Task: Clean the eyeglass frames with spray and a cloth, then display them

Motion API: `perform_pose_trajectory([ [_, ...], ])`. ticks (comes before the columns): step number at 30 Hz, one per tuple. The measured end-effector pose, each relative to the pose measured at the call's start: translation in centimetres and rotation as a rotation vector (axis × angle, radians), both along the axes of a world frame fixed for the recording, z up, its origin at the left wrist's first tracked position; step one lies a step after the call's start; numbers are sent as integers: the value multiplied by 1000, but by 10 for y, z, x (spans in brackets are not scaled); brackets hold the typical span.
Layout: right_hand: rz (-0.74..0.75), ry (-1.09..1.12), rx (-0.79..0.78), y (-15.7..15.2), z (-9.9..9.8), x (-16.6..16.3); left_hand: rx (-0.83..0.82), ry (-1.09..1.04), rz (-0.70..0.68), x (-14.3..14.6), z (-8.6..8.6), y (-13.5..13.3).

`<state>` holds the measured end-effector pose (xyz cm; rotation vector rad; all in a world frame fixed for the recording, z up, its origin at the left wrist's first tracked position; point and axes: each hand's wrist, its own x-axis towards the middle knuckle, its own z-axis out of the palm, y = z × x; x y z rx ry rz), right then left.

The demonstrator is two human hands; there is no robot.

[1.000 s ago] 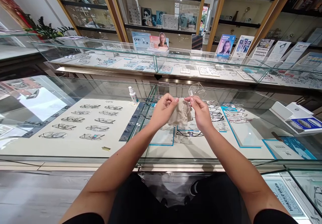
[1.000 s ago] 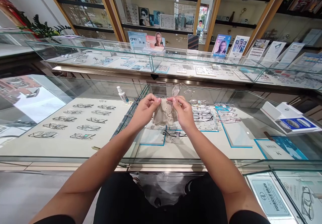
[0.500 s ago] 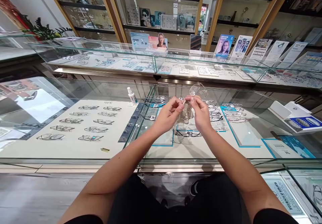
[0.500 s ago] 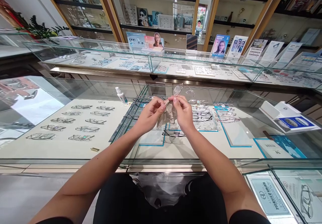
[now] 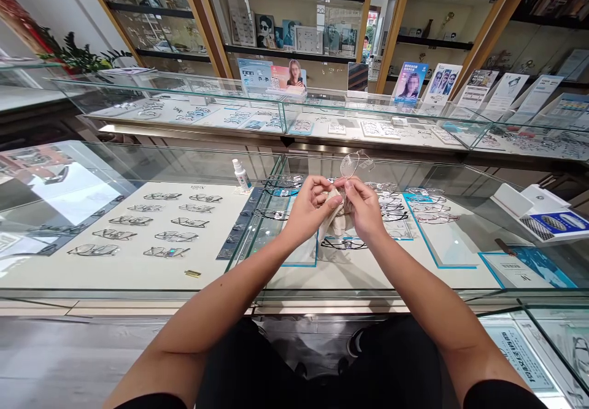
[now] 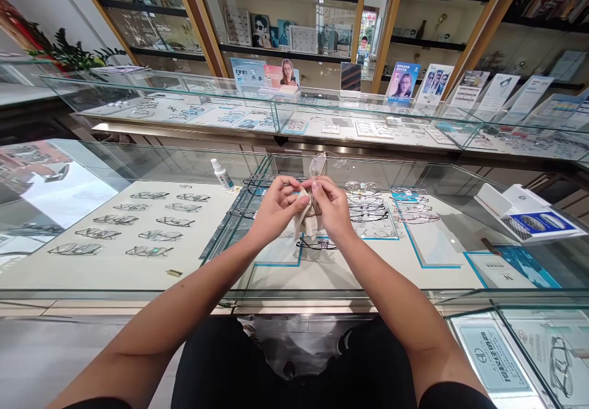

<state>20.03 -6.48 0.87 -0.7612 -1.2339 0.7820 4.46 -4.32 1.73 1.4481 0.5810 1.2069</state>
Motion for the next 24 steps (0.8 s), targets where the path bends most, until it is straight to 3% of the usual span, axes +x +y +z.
perform_pose_trajectory([
  [3, 52, 35, -17, -1, 0, 1, -150, 50, -124, -3, 4, 4],
  [8, 80, -1, -31, -3, 4, 2, -121, 239, -238, -9, 13, 4],
  [13, 101, -27, -54, -6, 8, 3, -199, 217, -348, -11, 13, 4],
  [19, 115, -48, -28, -7, 10, 4, -266, 161, -391, -12, 12, 5],
  [24, 113, -41, -56, -5, 10, 5, -226, 154, -365, -11, 13, 2],
])
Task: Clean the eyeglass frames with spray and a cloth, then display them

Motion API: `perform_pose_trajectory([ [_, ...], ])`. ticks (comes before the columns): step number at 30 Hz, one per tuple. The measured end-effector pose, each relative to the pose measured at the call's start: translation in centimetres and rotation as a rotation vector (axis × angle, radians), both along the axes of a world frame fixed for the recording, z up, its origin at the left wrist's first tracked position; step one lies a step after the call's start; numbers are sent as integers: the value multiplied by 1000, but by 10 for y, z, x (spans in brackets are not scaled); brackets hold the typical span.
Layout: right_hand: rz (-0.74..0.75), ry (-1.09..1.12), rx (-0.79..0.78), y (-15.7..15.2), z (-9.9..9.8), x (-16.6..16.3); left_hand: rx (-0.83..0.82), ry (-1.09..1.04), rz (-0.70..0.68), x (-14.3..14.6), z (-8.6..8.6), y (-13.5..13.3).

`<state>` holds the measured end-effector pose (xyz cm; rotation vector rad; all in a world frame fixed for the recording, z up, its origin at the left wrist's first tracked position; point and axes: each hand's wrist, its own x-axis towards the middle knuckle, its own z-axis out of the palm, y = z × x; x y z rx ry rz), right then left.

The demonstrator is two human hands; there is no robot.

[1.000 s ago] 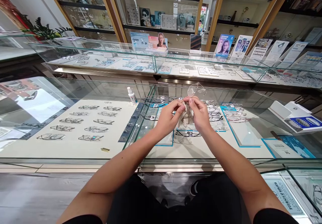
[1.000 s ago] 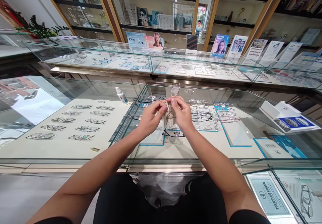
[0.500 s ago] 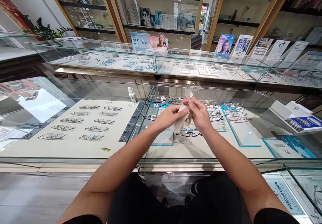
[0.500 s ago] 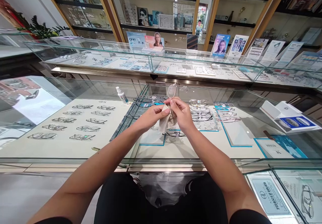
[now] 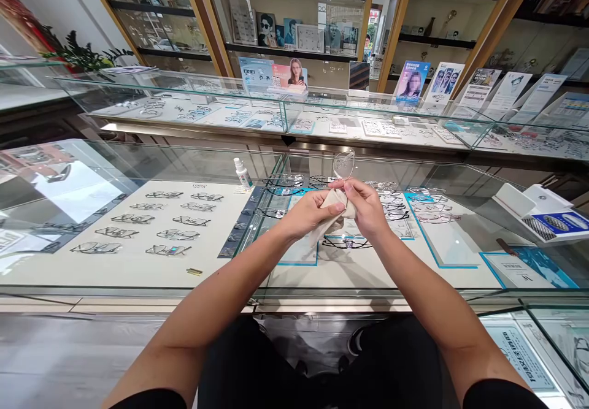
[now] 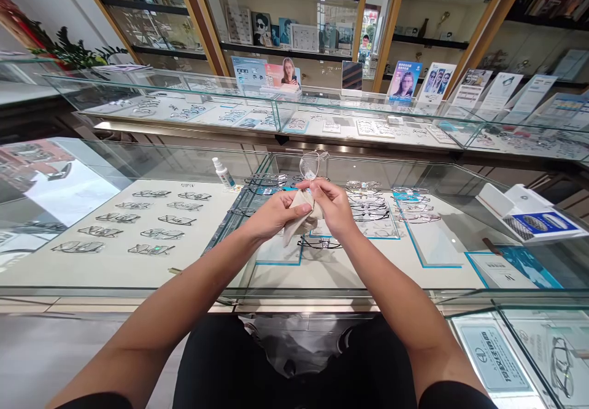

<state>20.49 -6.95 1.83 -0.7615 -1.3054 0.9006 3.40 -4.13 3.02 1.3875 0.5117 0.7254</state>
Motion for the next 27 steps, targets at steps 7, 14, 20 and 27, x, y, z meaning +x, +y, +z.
perform_pose_trajectory([
  [7, 9, 88, -67, 0, 0, -1, 134, -28, 153, 5, -4, -5],
  [14, -53, 4, -31, -4, 4, -5, 176, -19, 209, 5, -5, 0],
  [20, 26, 23, -23, -5, 1, -6, 161, -77, 268, 6, -10, 3],
  [27, 38, 19, -6, -3, -1, -3, 150, -109, 306, 10, -8, -1],
])
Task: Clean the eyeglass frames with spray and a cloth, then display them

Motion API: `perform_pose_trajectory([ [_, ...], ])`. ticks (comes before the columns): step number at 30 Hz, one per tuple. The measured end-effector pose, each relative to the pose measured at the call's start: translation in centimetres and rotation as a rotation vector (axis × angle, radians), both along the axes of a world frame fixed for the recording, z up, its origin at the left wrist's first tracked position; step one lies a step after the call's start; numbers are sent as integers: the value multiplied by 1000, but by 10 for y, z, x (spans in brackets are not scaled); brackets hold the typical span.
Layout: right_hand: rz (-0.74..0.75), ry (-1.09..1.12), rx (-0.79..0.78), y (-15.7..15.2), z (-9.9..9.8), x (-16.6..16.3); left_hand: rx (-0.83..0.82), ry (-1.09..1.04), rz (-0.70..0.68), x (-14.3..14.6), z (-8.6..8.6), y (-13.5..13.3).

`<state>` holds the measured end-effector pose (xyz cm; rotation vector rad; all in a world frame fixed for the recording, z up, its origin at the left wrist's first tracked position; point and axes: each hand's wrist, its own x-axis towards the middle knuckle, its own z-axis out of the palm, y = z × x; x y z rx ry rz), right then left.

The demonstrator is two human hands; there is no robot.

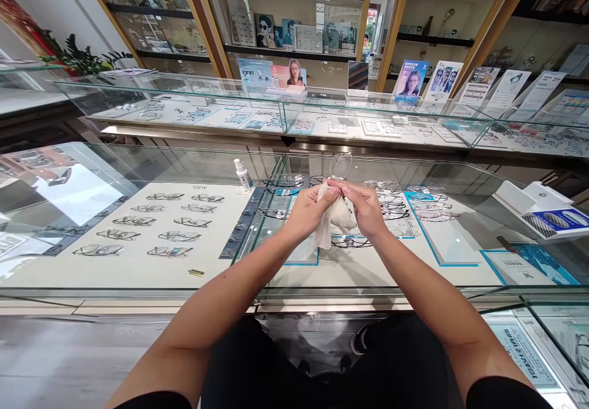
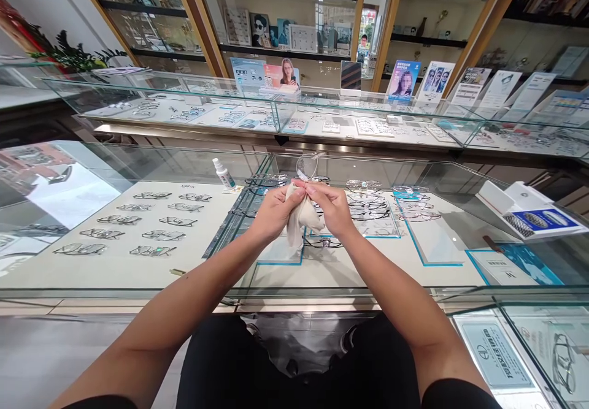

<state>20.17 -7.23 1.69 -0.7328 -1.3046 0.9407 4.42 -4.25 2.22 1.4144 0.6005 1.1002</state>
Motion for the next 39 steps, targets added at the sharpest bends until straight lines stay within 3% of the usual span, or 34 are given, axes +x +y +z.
perform_pose_trajectory([
  [3, -9, 25, -9, 2, 1, 2, 55, 31, 13, 1, 2, -1],
  [8, -46, 94, -71, 3, 8, 4, 139, 67, -93, -2, 3, 3],
  [16, -13, 239, -218, 6, 11, 6, 64, 130, -344, -13, 8, 8],
  [24, 36, 219, -189, 9, 7, 9, 88, 54, -222, -5, 1, 4],
  [33, -2, -15, 11, 1, 16, 8, 259, 74, -45, -2, -8, 8],
  [39, -3, 24, 15, 4, 13, 9, 285, 113, -78, -6, -8, 15],
])
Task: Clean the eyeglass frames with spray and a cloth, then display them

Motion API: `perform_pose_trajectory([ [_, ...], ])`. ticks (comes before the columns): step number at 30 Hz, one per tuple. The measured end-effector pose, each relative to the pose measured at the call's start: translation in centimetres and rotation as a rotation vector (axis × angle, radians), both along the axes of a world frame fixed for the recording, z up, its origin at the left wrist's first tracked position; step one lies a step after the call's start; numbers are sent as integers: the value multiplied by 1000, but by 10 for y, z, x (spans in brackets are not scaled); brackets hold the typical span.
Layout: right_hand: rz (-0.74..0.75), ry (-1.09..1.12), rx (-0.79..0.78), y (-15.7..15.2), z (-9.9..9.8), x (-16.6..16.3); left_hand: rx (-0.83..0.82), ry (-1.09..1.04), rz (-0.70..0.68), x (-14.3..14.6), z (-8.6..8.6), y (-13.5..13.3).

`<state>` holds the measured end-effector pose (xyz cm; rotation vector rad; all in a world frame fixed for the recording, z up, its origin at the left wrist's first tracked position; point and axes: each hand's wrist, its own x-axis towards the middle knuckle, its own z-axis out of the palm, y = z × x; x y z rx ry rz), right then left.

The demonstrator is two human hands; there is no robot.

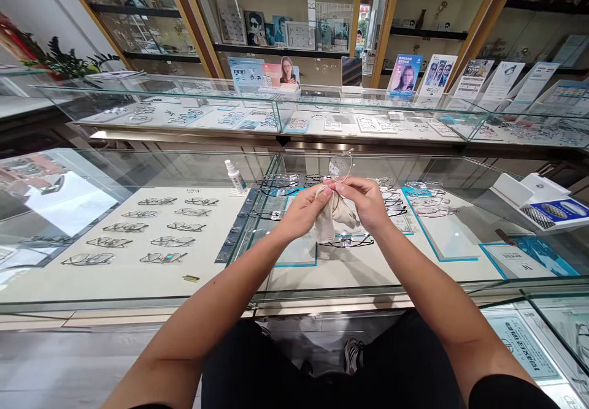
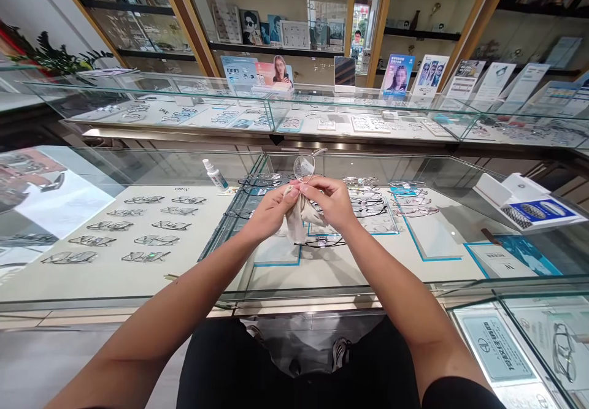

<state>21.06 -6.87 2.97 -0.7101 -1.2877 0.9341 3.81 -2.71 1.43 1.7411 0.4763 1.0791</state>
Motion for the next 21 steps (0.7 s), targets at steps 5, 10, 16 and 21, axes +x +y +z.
perform_pose_trajectory([
  [5, 49, 113, -106, 2, 0, 0, -114, 61, -132, -11, 3, 3],
  [10, 42, 190, -206, 3, -1, 1, -234, 70, -306, -16, 8, 2],
  [16, 42, 215, -215, 6, -5, 0, -215, 50, -229, -10, 10, -2],
  [21, 58, 181, -203, 6, -6, -3, -239, -5, -153, -3, 9, -6],
])
